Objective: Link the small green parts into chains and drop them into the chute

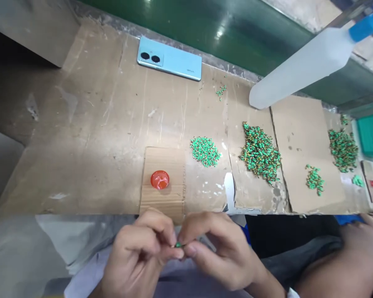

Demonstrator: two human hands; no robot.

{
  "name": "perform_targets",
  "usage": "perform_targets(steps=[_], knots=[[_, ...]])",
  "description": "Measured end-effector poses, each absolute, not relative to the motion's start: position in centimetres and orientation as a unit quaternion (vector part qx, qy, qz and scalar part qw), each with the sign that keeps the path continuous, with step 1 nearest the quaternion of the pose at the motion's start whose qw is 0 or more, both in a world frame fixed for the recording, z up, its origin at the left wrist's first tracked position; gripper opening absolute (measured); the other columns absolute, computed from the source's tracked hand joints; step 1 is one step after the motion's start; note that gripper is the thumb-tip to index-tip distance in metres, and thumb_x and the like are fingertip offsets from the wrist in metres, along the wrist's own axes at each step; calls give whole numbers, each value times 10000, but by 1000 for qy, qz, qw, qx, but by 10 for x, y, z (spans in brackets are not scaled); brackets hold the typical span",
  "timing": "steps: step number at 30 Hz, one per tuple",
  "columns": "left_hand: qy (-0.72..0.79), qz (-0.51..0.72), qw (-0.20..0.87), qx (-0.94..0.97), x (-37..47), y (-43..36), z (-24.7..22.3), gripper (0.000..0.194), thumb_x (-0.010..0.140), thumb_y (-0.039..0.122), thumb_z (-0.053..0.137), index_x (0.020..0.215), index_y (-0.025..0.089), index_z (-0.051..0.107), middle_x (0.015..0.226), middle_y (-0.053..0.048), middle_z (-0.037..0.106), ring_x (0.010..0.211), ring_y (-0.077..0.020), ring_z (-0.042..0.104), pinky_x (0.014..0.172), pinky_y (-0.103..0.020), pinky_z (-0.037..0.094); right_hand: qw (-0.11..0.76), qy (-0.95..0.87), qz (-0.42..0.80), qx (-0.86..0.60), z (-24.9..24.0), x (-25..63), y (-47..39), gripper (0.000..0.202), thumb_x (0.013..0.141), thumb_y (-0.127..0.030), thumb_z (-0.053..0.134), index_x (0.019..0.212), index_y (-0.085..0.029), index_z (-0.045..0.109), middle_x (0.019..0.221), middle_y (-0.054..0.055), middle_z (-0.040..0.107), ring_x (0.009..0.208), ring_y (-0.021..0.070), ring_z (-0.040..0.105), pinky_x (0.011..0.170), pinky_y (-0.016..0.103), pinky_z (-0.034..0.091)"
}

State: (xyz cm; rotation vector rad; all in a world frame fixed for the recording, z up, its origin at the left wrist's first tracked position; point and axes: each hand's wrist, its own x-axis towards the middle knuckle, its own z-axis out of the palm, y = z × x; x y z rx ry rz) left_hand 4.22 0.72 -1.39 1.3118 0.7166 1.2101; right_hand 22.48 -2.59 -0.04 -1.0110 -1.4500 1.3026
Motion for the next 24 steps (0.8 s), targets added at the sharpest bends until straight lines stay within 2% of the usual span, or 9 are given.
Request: perform_targets(steps=[3,5,7,8,9,12,16,20,24], knots=[[363,519,596,494,45,3,-11,258,968,35,741,1057,242,615,1051,-10,689,883,-99,725,764,-142,641,474,-579,430,-505,-1,261,-26,103,1070,-191,662,1129,-250,723,848,20,774,747,174,742,663,310,607],[386,502,625,456,38,1,-11,190,1039,61,625,1081,245,646,1106,-40,676,972,-110,718,832,-146,641,470,-572,220,-635,-5,299,-21,108,1039,-181,706,1077,-269,754,903,27,773,837,207,743,773,376,607],[375,486,662,431,27,1,-11,205,1089,97,539,1092,251,675,1125,-52,698,994,-122,728,881,-176,655,391,-547,-27,-740,-9,339,-14,54,1000,-297,770,1024,-250,778,925,48,774,832,240,716,851,439,582],[361,482,678,423,22,2,-11,221,1103,117,521,1105,259,690,1122,-52,718,986,-131,744,891,-201,670,328,-527,-105,-777,-11,358,-10,131,1007,-372,748,1022,-248,787,932,58,770,822,259,702,863,470,576],[353,477,690,414,17,2,-9,238,1113,133,512,1111,269,707,1111,-49,741,986,-143,765,898,-227,684,322,-514,-133,-784,-12,373,-6,167,1009,-392,732,1020,-236,791,923,77,759,803,280,680,848,496,568],[391,460,710,362,9,1,-1,227,1116,187,557,1110,301,753,1070,-40,806,1006,-192,823,871,-259,708,285,-517,-138,-795,-13,395,2,235,1041,-389,671,1150,-230,806,975,113,735,844,322,659,831,533,568],[454,441,735,244,10,-5,10,40,1039,322,747,1074,304,746,1068,-48,866,885,-224,857,727,-252,700,278,-561,-136,-767,-16,373,9,259,1058,-375,658,1211,-223,800,1058,134,697,953,333,662,914,554,557],[441,392,789,174,11,-8,8,244,893,388,923,865,224,744,910,-62,878,734,-204,841,601,-214,654,254,-673,-16,-694,-25,334,18,211,1070,-377,653,1143,-229,785,1096,106,735,1071,305,685,974,494,532],[455,351,798,182,9,-5,6,204,809,349,990,880,214,855,761,-29,842,600,-137,783,529,-152,598,221,-692,30,-686,-32,323,29,184,1085,-341,623,1094,-242,778,1078,89,765,1050,292,689,972,477,498]])
